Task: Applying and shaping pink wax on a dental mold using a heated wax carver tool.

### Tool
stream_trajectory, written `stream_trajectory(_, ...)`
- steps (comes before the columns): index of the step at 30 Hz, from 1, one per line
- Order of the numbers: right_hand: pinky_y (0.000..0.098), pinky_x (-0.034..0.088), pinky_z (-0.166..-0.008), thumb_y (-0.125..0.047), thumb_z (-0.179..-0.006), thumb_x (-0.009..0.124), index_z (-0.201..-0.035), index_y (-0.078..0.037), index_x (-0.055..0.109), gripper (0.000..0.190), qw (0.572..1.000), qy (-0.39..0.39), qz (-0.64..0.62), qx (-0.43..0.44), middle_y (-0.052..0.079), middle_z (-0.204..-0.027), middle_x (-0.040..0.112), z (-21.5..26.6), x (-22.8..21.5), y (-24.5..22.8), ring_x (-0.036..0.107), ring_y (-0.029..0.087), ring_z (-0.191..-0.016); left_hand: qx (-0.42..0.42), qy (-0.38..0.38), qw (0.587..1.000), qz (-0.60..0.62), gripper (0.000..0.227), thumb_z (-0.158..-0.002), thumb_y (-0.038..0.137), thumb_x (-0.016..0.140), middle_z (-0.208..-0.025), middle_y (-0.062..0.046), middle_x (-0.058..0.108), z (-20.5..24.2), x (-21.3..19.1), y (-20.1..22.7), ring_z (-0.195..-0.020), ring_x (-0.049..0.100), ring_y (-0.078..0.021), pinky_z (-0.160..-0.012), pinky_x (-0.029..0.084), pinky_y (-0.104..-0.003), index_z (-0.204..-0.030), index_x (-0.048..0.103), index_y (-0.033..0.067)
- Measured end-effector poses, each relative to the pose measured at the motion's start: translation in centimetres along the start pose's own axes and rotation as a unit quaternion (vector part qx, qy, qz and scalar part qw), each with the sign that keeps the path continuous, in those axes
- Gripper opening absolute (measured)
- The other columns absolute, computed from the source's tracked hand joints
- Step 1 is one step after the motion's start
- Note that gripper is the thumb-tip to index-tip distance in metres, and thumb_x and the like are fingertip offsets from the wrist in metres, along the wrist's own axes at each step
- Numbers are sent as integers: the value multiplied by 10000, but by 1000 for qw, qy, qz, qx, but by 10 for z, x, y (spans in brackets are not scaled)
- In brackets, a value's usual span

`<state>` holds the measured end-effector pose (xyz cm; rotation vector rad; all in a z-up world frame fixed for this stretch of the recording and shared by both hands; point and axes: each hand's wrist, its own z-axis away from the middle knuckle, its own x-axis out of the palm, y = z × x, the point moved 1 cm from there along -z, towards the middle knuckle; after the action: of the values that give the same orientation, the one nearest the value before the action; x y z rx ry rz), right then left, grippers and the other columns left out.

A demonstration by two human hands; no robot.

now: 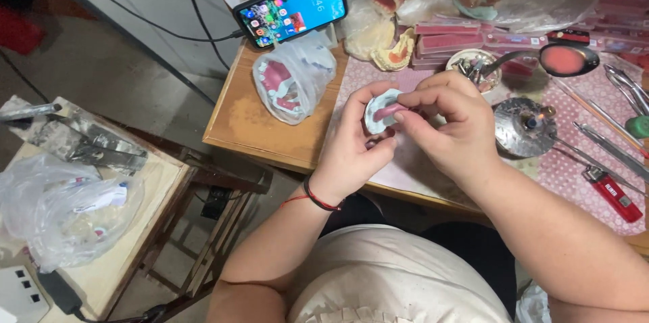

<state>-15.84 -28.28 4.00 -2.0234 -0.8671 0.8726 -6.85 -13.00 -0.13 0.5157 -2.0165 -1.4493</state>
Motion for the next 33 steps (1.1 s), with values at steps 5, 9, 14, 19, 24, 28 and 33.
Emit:
stream_trajectory(5,313,572,-699,5,-922,853,-1090,29,769,189,999,44,14,-23,158,-998,609,-3,-2,0,587,174,-786,37,-17,998,39,646,-900,-129,646,-1480,-203,534,-5,10,-23,-1266,614,-205,-995,595,-311,-1474,386,10)
stream_trajectory(9,308,568,-671,-5,-922,850,-1081,41,766,185,998,47,15,-28,172,-1005,617,-4,-3,9,591,186,-784,50,-24,997,47,591,-942,-126,609,-1490,-200,524,-8,11,-22,-1301,593,-204,-1023,587,-329,-1470,378,4)
stream_trajectory(14,336,556,-611,-34,-906,866,-1059,10,778,183,993,37,90,-72,160,-967,672,-5,-3,12,640,264,-726,71,-35,997,22,568,-973,-129,554,-1630,-229,406,-6,16,-9,-1430,481,-232,-1112,526,-340,-1486,358,18)
stream_trajectory(19,346,569,-609,-88,-934,853,-1094,-29,768,191,988,43,125,-79,131,-939,713,0,-2,13,669,278,-725,65,-32,995,68,557,-980,-79,613,-1656,-216,386,-3,22,-14,-1447,475,-230,-1142,507,-329,-1470,374,38)
stream_trajectory(24,369,568,-610,-171,-890,898,-1212,-83,742,369,987,50,135,-77,101,-970,736,3,-2,13,676,247,-681,23,-13,995,92,539,-1018,123,682,-1475,-263,570,-5,4,-23,-1319,606,-266,-1096,555,-363,-1464,400,14)
stream_trajectory(28,360,581,-738,-140,-884,880,-1258,-53,705,422,986,37,119,-112,69,-966,763,4,-1,16,697,226,-756,-6,59,998,-28,327,-978,158,746,-1031,-144,805,-3,3,-12,-794,726,-54,-570,572,-132,-1269,689,20)
stream_trajectory(33,379,563,-751,-182,-895,868,-1178,-54,747,333,987,2,99,-123,68,-935,746,-3,0,8,648,241,-742,37,89,991,-94,228,-995,119,711,-931,-126,822,0,3,-2,-712,729,-54,-537,596,-157,-1195,734,15)
